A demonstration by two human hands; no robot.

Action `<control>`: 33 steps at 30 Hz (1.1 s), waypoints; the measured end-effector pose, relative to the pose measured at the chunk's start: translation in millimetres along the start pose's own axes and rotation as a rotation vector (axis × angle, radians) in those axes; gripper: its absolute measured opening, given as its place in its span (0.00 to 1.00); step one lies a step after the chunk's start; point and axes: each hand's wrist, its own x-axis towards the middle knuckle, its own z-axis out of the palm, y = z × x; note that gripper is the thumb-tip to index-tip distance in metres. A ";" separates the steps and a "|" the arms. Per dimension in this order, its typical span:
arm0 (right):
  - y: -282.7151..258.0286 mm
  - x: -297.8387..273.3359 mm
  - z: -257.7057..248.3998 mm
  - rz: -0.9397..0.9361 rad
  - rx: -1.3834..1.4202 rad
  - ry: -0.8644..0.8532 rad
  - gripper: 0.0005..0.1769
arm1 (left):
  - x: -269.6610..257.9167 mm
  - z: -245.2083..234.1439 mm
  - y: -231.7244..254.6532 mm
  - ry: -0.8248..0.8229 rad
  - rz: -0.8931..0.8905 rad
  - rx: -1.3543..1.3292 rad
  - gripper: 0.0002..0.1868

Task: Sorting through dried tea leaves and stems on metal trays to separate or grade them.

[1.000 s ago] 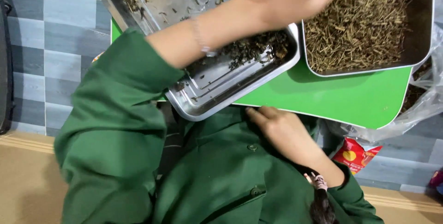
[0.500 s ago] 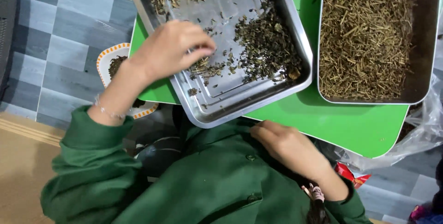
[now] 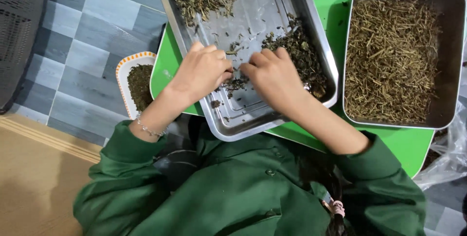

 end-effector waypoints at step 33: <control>9.1 28.7 -22.3 0.565 1.158 -0.053 0.08 | -5.6 -30.3 -10.1 0.215 -0.092 -0.838 0.09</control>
